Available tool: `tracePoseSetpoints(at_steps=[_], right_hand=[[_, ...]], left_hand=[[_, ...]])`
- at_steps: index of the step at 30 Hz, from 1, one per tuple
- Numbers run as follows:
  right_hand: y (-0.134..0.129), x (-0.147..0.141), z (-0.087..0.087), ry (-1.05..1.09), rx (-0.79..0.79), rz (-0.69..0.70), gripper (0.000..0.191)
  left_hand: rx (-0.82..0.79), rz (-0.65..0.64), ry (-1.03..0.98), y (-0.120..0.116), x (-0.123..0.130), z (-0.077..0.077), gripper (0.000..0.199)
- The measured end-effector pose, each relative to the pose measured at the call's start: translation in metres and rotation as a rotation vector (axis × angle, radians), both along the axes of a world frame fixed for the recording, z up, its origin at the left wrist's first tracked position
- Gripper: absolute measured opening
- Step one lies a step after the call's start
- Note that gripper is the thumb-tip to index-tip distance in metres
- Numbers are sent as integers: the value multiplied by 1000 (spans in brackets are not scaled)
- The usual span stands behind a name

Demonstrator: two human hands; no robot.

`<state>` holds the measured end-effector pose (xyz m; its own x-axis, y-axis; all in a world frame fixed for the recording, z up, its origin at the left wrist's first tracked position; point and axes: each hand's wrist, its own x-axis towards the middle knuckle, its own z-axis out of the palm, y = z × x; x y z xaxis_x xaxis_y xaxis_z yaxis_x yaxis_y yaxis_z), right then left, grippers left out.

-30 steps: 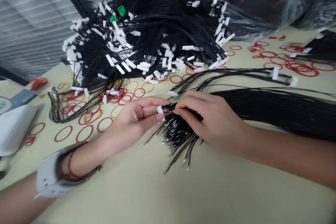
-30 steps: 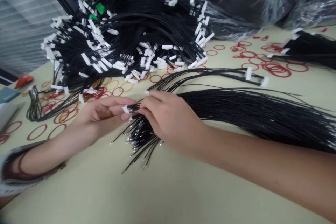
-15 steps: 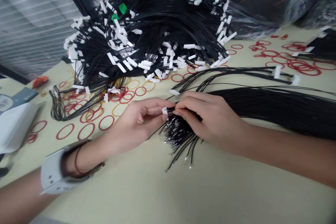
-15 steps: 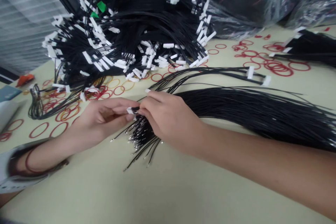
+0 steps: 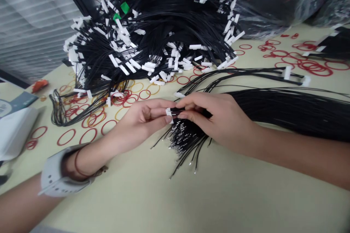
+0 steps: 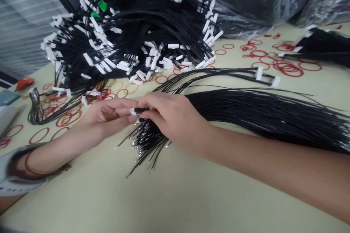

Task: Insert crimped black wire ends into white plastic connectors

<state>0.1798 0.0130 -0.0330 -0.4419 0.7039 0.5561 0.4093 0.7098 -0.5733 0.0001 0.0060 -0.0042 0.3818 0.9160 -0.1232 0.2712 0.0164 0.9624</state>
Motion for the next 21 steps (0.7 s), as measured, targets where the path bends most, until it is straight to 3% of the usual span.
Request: tracePoseSetpoints(at_steps=[9,21], right_hand=[[-2,2,1,33,-48,-1,15],[1,2,3,175,-237,49,9]], left_hand=[[6,-35,-8,-1,0,-1,22],[-3,-57,-60,1,-1,-1,24]])
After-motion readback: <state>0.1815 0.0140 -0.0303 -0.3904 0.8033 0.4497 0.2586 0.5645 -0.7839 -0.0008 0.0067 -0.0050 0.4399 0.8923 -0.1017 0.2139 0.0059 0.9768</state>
